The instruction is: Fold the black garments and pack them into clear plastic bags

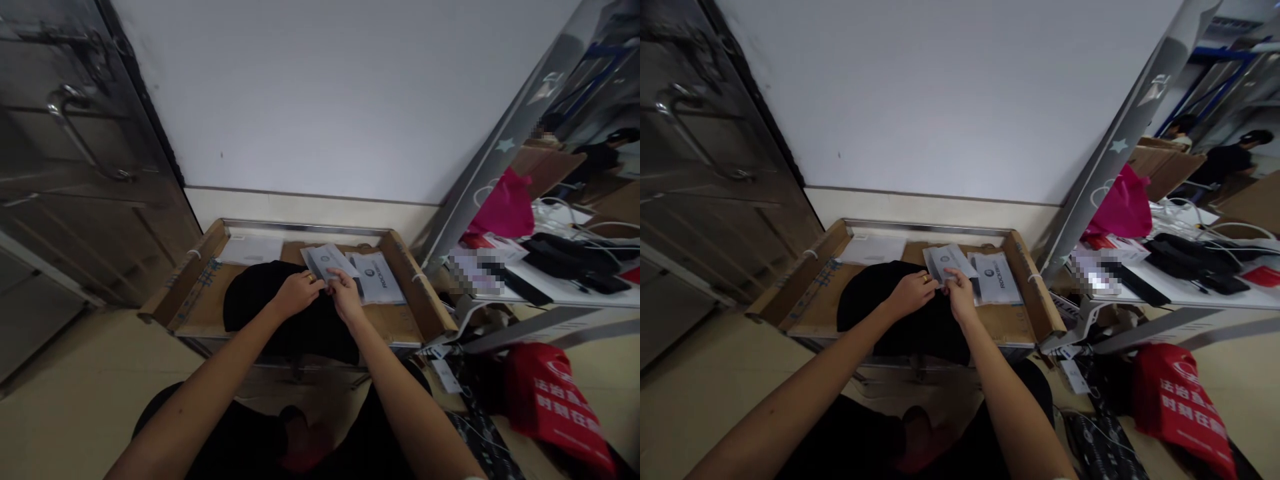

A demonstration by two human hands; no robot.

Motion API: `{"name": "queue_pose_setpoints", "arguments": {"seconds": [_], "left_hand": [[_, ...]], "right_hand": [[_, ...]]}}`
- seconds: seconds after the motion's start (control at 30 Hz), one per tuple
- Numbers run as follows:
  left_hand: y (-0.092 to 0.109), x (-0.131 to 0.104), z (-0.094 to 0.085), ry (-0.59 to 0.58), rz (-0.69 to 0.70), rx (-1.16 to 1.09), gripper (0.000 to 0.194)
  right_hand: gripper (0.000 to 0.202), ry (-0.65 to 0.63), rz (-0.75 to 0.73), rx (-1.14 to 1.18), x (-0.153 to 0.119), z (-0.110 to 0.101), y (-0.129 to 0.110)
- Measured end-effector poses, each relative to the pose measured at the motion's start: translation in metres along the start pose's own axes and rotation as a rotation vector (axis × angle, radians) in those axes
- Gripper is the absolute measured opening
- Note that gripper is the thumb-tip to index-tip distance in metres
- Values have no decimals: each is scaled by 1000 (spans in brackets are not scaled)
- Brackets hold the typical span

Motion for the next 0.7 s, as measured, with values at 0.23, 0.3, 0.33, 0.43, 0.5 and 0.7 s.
{"name": "queue_pose_setpoints", "arguments": {"seconds": [0.23,0.3,0.33,0.43,0.5,0.7], "left_hand": [[-19,4,4,-19,-91,55,19],[-25,8,1,-28,-102,69,18],[-28,9,-1,-29,-111,71,18],[-40,15,-8,-28,-169,56,21],[-51,17,-14,-28,-239,57,25],[-94,13,-29,-33,-587,147,29]], "right_hand": [[44,-117,-17,74,-9,6,-11],[44,-147,-2,91,-11,6,-13],[43,-158,9,111,-12,7,-14],[40,-187,54,209,-15,8,-18],[36,-206,99,263,-16,8,-20],[24,-237,198,334,-16,6,-17]]}}
Point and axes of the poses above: each hand's wrist, its own x-axis towards the middle knuckle, its own z-axis out of the palm, y = z × x, the point moved 5 cm from there along x, towards the middle knuckle, and after that the axes turned 4 degrees about -z, right-handed, at the moved point
